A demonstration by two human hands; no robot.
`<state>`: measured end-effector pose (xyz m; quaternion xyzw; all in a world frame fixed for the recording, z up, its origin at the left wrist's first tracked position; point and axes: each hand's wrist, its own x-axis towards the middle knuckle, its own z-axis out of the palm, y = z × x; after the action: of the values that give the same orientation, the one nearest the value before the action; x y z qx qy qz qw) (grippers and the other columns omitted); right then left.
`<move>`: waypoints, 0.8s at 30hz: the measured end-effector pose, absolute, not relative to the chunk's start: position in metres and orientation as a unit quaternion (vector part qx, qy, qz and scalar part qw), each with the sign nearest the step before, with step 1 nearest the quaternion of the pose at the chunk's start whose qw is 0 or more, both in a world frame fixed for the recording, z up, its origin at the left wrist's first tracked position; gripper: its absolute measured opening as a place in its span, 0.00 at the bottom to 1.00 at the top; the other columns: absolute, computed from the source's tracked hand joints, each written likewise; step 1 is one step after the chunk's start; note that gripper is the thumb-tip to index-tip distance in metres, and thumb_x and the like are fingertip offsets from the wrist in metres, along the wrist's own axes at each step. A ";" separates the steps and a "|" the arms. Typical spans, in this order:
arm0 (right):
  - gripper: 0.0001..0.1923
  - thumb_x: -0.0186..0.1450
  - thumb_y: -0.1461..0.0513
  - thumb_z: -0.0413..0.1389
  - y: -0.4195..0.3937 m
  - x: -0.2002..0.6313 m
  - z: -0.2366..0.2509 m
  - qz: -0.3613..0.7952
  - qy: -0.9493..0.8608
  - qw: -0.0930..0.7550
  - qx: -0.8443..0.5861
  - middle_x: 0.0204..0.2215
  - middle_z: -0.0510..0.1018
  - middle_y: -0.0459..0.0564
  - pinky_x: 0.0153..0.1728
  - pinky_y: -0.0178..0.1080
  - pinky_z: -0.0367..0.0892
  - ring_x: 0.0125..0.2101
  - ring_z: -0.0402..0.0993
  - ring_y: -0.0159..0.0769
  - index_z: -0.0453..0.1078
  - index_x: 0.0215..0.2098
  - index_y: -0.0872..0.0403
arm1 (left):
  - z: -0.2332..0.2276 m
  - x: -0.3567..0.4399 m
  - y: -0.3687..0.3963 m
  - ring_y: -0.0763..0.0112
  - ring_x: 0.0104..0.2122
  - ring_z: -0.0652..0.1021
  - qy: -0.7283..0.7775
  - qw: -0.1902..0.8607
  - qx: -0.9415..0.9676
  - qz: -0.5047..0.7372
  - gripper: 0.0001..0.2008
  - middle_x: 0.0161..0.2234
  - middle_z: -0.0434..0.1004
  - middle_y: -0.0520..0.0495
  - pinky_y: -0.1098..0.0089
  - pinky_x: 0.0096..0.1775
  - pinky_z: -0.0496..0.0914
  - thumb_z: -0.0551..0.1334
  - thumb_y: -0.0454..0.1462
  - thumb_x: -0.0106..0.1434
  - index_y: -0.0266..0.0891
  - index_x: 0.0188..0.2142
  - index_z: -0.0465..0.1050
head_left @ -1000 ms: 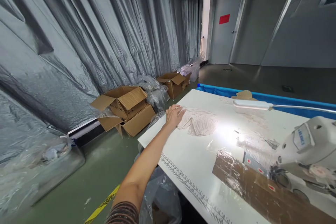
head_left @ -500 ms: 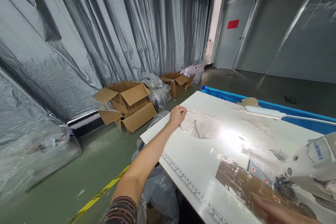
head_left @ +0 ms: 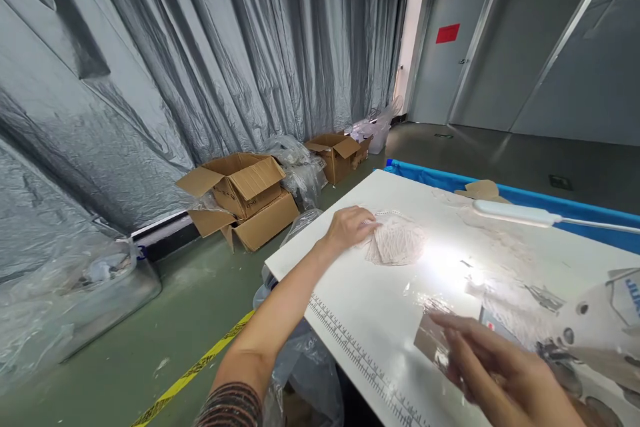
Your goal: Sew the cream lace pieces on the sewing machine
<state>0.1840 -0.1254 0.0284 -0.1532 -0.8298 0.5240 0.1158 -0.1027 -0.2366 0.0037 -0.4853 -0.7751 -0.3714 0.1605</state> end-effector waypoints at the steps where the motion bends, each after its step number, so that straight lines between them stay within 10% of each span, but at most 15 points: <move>1: 0.25 0.62 0.45 0.55 -0.123 0.177 0.021 0.571 -0.793 0.084 -0.195 0.25 0.77 0.49 0.26 0.33 0.74 0.26 0.76 0.36 0.74 0.48 0.53 | 0.004 -0.094 -0.234 0.68 0.32 0.77 -0.758 0.154 -0.528 -0.351 0.14 0.29 0.78 0.47 0.67 0.38 0.70 0.61 0.47 0.64 0.41 0.30 0.75; 7: 0.24 0.59 0.47 0.60 -0.108 0.147 -0.004 0.813 -0.520 -0.022 -0.262 0.37 0.79 0.55 0.47 0.41 0.73 0.42 0.77 0.42 0.72 0.43 0.57 | -0.009 -0.032 -0.212 0.73 0.25 0.73 -0.587 0.166 -0.774 -0.166 0.13 0.24 0.75 0.51 0.70 0.28 0.65 0.54 0.40 0.70 0.45 0.34 0.77; 13: 0.17 0.53 0.51 0.66 -0.112 0.151 -0.010 0.811 -0.532 0.013 -0.243 0.25 0.76 0.47 0.31 0.35 0.74 0.29 0.76 0.37 0.69 0.29 0.54 | -0.024 -0.020 -0.200 0.69 0.29 0.75 -0.601 0.195 -0.735 -0.248 0.20 0.26 0.75 0.49 0.68 0.32 0.69 0.59 0.53 0.63 0.40 0.32 0.76; 24: 0.13 0.54 0.57 0.64 -0.106 0.177 0.006 0.785 -0.574 -0.038 -0.231 0.25 0.74 0.46 0.29 0.32 0.68 0.25 0.70 0.29 0.67 0.29 0.55 | -0.005 -0.090 -0.221 0.60 0.47 0.73 -0.758 0.245 -0.488 -0.357 0.12 0.46 0.71 0.39 0.56 0.49 0.69 0.55 0.38 0.68 0.38 0.48 0.70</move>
<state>0.1765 -0.1056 0.0057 -0.2305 -0.5737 0.7850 -0.0381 -0.0900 -0.2212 -0.0049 -0.4881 -0.7579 -0.3566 0.2453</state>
